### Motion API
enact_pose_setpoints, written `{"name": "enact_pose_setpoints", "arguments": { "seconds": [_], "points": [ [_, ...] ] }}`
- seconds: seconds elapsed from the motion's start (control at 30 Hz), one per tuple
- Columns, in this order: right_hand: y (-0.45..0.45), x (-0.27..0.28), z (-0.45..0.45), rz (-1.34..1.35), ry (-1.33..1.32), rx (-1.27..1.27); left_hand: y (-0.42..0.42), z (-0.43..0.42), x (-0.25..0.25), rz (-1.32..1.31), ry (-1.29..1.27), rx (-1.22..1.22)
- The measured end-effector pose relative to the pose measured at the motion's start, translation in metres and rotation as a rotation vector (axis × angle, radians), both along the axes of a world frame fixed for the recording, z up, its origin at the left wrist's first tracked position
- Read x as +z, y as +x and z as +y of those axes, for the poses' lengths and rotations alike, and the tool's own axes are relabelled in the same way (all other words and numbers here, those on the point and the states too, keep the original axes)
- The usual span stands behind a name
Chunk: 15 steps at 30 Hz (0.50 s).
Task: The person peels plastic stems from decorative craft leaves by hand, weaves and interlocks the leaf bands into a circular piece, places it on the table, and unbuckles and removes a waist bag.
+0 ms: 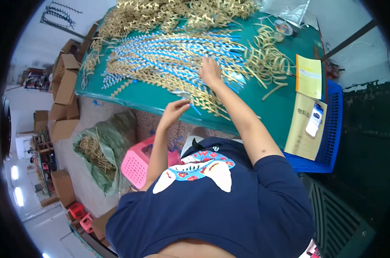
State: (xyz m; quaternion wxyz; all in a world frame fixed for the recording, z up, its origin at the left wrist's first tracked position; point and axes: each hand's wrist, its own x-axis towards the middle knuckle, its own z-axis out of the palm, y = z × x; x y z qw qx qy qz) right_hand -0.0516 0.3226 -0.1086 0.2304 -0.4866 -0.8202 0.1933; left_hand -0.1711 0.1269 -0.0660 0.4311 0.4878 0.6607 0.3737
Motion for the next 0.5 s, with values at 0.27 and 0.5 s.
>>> {"name": "enact_pose_setpoints", "arguments": {
  "seconds": [0.27,0.5],
  "points": [
    [-0.021,0.011,0.004,-0.064,0.047,-0.08,-0.111,0.039,0.014,-0.316,-0.023,0.112],
    [-0.015,0.13,-0.055,0.087,-0.091,-0.124,-0.184,0.165,-0.013,-1.294,-0.132,0.322]
  ]
}}
